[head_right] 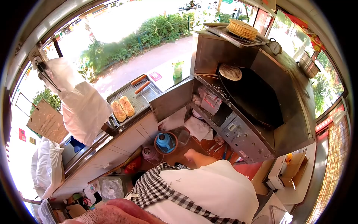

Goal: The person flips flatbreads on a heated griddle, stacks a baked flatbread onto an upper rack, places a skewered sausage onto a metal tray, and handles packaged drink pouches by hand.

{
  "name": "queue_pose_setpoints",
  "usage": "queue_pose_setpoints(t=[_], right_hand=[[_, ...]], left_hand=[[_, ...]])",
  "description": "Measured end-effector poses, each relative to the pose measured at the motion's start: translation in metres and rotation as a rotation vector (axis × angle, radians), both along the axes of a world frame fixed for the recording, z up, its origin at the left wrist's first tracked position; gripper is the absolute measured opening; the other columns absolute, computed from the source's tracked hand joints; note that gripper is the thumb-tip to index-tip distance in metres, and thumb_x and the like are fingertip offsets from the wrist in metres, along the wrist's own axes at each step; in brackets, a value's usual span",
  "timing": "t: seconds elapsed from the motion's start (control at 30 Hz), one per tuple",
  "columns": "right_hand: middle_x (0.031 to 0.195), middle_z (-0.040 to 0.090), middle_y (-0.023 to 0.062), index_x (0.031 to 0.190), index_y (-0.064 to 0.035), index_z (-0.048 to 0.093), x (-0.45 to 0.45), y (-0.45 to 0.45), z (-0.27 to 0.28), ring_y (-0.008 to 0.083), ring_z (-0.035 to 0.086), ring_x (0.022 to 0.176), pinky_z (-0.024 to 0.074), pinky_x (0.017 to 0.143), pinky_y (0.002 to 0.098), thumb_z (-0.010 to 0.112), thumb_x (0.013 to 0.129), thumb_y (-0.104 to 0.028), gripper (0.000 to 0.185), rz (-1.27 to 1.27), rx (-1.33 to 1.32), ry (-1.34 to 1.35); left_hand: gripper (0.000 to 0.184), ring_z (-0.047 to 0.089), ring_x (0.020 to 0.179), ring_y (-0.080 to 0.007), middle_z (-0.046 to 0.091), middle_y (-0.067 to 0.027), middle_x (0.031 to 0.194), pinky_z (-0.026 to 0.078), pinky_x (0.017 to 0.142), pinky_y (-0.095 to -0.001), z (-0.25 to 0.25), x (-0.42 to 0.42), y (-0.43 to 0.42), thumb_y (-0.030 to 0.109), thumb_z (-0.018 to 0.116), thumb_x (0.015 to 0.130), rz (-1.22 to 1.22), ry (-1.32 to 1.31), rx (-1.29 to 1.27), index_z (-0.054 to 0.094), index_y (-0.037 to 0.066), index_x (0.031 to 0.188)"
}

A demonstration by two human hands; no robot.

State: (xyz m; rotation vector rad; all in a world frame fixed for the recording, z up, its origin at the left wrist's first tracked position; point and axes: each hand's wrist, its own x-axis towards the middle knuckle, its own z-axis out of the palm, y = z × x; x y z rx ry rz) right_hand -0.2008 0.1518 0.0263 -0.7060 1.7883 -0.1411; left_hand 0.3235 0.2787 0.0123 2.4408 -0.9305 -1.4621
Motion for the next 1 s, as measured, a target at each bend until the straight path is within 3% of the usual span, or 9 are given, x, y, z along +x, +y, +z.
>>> queue_pose_setpoints(t=[0.37, 0.7, 1.0], right_hand=[[0.066, 0.063, 0.0089, 0.075, -0.0003, 0.063, 0.006, -0.009, 0.003, 0.0199, 0.058, 0.051, 0.0463, 0.045, 0.0341, 0.06, 0.088, -0.023, 0.027, 0.036, 0.02, 0.04], [0.071, 0.066, 0.0115, 0.079, 0.0015, 0.066, 0.003, 0.001, 0.007, 0.0228, 0.063, 0.056, 0.0515, 0.052, 0.0347, 0.059, 0.087, -0.026, 0.029, 0.061, 0.035, 0.049], [0.068, 0.065, 0.0088, 0.078, 0.0, 0.065, -0.004, 0.009, 0.001, 0.0216, 0.061, 0.053, 0.0494, 0.048, 0.0349, 0.06, 0.088, -0.027, 0.029, 0.012, 0.061, 0.048]], left_hand=[[0.037, 0.066, 0.078, -0.0183, 0.071, -0.0109, 0.083, 0.051, 0.075, -0.0318, 0.01, 0.014, 0.0, 0.034, 0.064, 0.083, -0.057, 0.016, 0.004, 0.071, -0.002, 0.093], [0.037, 0.066, 0.078, -0.0177, 0.071, -0.0104, 0.083, 0.051, 0.074, -0.0312, 0.018, 0.019, 0.0, 0.033, 0.064, 0.083, -0.091, 0.016, 0.017, 0.071, -0.002, 0.094], [0.036, 0.065, 0.077, -0.0172, 0.07, -0.0099, 0.083, 0.05, 0.074, -0.0307, 0.021, 0.015, -0.005, 0.032, 0.064, 0.083, -0.118, 0.023, 0.019, 0.071, -0.002, 0.094]])
